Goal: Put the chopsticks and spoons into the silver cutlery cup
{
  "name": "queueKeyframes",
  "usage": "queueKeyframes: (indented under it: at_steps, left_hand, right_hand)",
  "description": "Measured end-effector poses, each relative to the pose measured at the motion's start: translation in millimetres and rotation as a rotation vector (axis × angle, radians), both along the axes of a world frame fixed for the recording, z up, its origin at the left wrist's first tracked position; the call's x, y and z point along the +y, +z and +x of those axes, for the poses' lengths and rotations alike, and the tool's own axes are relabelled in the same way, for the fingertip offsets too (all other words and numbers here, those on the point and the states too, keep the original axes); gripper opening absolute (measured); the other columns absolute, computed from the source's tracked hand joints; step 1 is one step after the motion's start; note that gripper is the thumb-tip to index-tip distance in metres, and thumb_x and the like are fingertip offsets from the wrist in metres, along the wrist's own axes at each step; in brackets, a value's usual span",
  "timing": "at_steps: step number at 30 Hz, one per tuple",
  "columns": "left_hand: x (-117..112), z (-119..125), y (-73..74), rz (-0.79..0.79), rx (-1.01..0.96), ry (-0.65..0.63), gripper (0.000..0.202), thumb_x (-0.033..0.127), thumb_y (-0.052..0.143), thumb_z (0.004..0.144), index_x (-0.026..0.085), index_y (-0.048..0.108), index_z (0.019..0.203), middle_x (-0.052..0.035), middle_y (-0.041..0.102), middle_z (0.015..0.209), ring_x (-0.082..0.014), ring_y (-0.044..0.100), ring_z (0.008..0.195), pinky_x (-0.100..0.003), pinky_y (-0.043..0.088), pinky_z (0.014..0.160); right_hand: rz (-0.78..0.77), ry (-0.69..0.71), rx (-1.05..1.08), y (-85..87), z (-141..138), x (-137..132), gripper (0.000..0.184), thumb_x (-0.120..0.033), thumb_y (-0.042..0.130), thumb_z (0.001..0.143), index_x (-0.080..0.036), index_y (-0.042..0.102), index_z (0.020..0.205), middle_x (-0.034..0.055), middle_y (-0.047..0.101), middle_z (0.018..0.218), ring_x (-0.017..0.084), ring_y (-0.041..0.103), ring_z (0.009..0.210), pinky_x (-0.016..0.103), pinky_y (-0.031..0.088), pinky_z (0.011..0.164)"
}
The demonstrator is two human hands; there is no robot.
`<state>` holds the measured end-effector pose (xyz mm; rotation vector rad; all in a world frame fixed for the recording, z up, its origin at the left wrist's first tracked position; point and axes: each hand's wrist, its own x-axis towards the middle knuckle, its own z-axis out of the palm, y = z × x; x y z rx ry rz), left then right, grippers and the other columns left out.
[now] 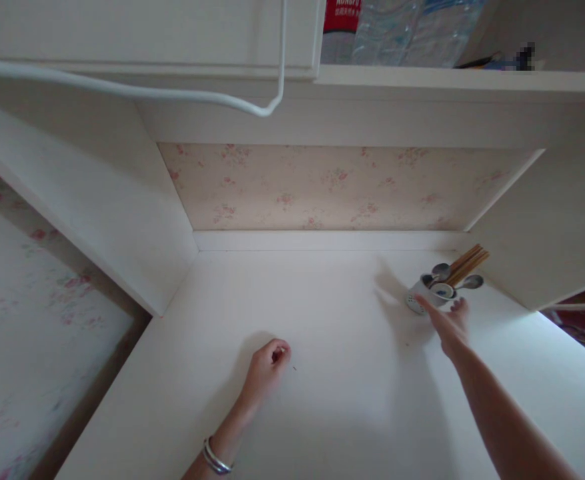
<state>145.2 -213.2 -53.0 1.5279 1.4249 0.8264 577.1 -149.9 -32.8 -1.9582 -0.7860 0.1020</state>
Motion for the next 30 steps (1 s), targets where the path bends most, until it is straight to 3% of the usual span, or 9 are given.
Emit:
queueKeyframes:
  at_steps: [3,5,7,9,11,14,18,23,30]
  left_hand:
    - [1,0,1.0,-0.029,-0.019,0.004,0.024,0.037,0.052,0.084,0.018,0.065,0.087,0.0010,0.059,0.070,-0.0140,0.054,0.066,-0.024,0.039,0.064]
    - [2,2,3.3,-0.046,-0.020,0.007,0.024,0.039,0.052,0.085,0.018,0.064,0.087,0.0029,0.053,0.066,-0.0133,0.050,0.063,-0.023,0.036,0.061]
    - [5,6,6.7,-0.052,-0.019,0.002,0.026,0.042,0.052,0.085,0.018,0.062,0.085,0.0043,0.047,0.063,-0.0127,0.046,0.062,-0.023,0.034,0.059]
    - [9,12,10.8,-0.049,-0.034,-0.028,0.029,0.045,0.051,0.086,0.017,0.059,0.082,0.0049,0.046,0.063,-0.0121,0.045,0.061,-0.023,0.033,0.059]
    - [12,19,14.8,-0.039,-0.045,-0.085,0.033,0.048,0.051,0.087,0.018,0.056,0.076,0.0052,0.045,0.063,-0.0116,0.043,0.061,-0.023,0.032,0.059]
    - [16,27,18.1,-0.023,-0.025,-0.145,0.042,0.053,0.048,0.089,0.018,0.049,0.066,0.0060,0.040,0.058,-0.0110,0.039,0.058,-0.024,0.028,0.057]
    - [21,27,12.7,-0.017,-0.046,-0.076,0.046,0.053,0.040,0.092,0.019,0.044,0.061,0.0050,0.039,0.057,-0.0121,0.038,0.059,-0.026,0.028,0.058]
    - [22,23,2.7,-0.017,-0.077,-0.049,0.042,0.050,0.041,0.091,0.019,0.047,0.063,0.0034,0.043,0.060,-0.0135,0.041,0.063,-0.026,0.031,0.062]
    - [17,26,0.5,-0.012,-0.055,-0.078,0.044,0.052,0.040,0.092,0.019,0.045,0.062,0.0039,0.041,0.059,-0.0130,0.040,0.061,-0.026,0.029,0.059]
  right_hand:
    - [-0.010,-0.049,0.051,0.5,-15,-29,0.118,-0.064,0.079,0.058,-0.009,0.028,0.149,0.0265,0.040,0.143,0.039,0.042,0.128,0.046,0.036,0.100]
    - [0.061,-0.036,-0.035,-1.7,-35,-50,0.106,-0.064,0.077,0.060,-0.015,0.037,0.145,0.0209,0.040,0.142,0.038,0.040,0.129,0.048,0.034,0.103]
    - [0.156,0.011,0.064,-4.7,-66,-67,0.088,-0.062,0.074,0.066,-0.018,0.046,0.136,0.0173,0.044,0.138,0.035,0.049,0.121,0.047,0.042,0.096]
    - [0.218,0.201,0.219,-6.9,-104,-76,0.066,-0.058,0.071,0.072,-0.019,0.053,0.122,0.0116,0.057,0.120,0.028,0.058,0.107,0.041,0.047,0.088]
    - [0.182,0.388,0.364,-8.0,-145,-78,0.051,-0.057,0.069,0.074,-0.021,0.055,0.107,0.0039,0.063,0.091,0.021,0.062,0.082,0.033,0.050,0.074]
    - [0.114,0.634,0.470,-10.3,-202,-73,0.035,-0.056,0.061,0.084,-0.023,0.051,0.088,-0.0076,0.046,0.060,0.013,0.045,0.052,0.023,0.038,0.051]
    - [-0.004,0.833,0.422,-22.2,-256,-67,0.043,-0.056,0.049,0.092,-0.022,0.045,0.067,-0.0070,0.039,0.056,0.011,0.039,0.052,0.023,0.032,0.049]
    - [-0.097,1.015,0.134,-39.1,-278,-71,0.045,-0.051,0.040,0.097,-0.021,0.047,0.064,-0.0040,0.046,0.055,0.012,0.042,0.051,0.025,0.029,0.052]
    - [-0.101,1.034,0.063,-44.3,-272,-76,0.041,-0.044,0.037,0.100,-0.020,0.052,0.070,-0.0012,0.055,0.059,0.013,0.050,0.054,0.024,0.033,0.054]
